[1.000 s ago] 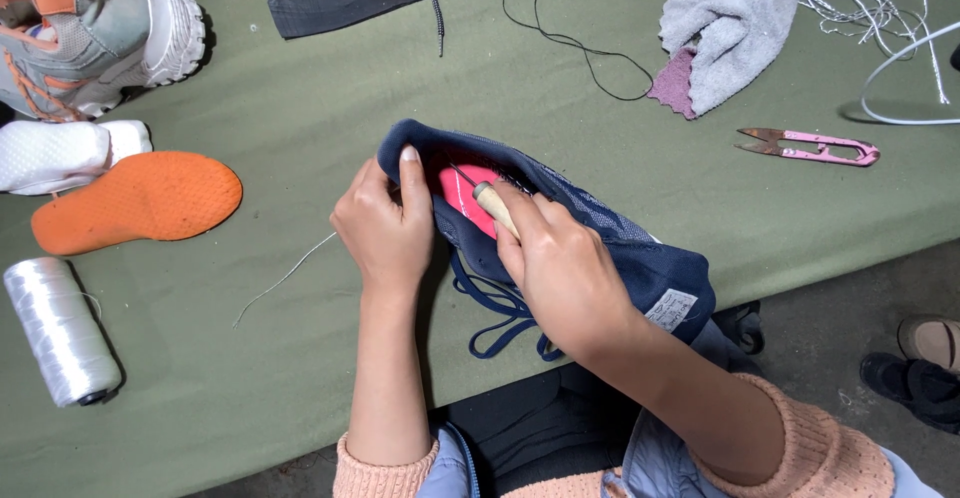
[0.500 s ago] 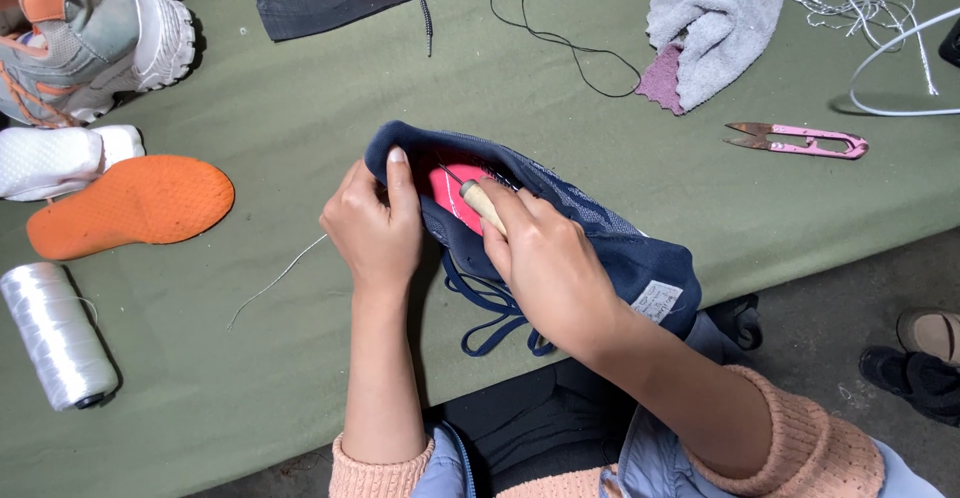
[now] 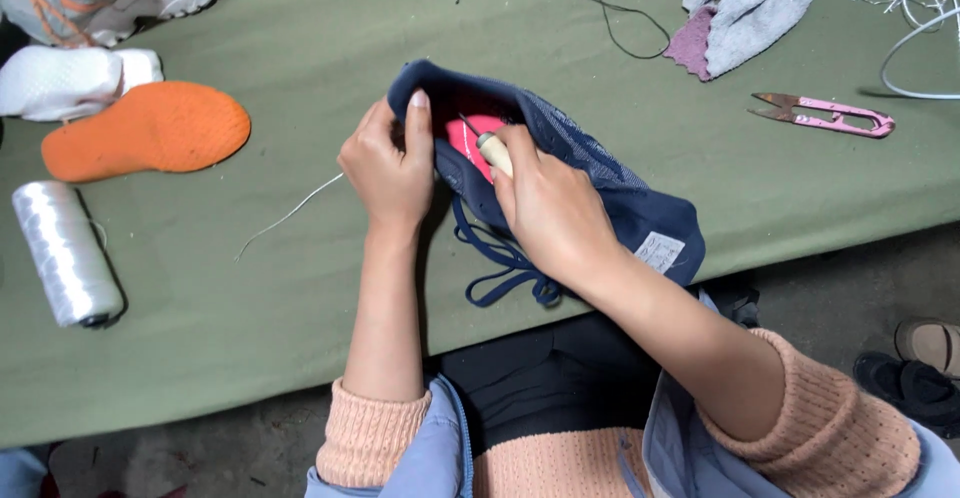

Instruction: Hand-stitching the sole of a blue sneaker using a sewing awl and thread at a repair bench.

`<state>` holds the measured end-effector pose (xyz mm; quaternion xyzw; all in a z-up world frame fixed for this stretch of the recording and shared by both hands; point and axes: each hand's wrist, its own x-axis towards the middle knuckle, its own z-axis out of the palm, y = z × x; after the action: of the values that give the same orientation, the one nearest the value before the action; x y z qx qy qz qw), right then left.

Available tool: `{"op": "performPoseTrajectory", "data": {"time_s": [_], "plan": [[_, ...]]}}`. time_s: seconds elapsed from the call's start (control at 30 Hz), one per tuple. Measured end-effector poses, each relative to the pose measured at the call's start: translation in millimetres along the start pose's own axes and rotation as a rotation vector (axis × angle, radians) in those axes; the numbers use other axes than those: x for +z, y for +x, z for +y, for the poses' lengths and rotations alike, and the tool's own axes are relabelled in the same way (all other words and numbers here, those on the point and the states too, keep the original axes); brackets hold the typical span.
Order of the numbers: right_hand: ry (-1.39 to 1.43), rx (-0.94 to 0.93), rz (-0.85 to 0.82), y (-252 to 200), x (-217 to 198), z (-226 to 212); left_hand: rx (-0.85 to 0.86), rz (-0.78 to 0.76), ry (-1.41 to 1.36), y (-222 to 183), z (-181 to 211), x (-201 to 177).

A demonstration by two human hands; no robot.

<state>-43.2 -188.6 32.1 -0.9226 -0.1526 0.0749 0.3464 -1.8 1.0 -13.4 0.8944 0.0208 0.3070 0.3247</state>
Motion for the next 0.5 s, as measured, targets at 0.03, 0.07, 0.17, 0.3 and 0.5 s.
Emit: {"op": "performPoseTrajectory", "data": {"time_s": [0.03,0.07,0.17,0.3,0.5], "plan": [[0.0,-0.006,-0.004,1,2,1,-0.003,0.005,0.004,-3,1,1],[-0.033,-0.01,-0.026,4,3,3,-0.024,0.031,-0.012,-5,2,3],[-0.048,-0.028,-0.043,7,2,2,-0.097,0.078,-0.064,-12,3,5],[-0.011,-0.03,-0.005,10,7,6,-0.14,0.113,-0.079,-14,-7,15],[-0.556,-0.298,0.284,15,44,20,-0.09,0.079,-0.062,-12,-23,16]]}}
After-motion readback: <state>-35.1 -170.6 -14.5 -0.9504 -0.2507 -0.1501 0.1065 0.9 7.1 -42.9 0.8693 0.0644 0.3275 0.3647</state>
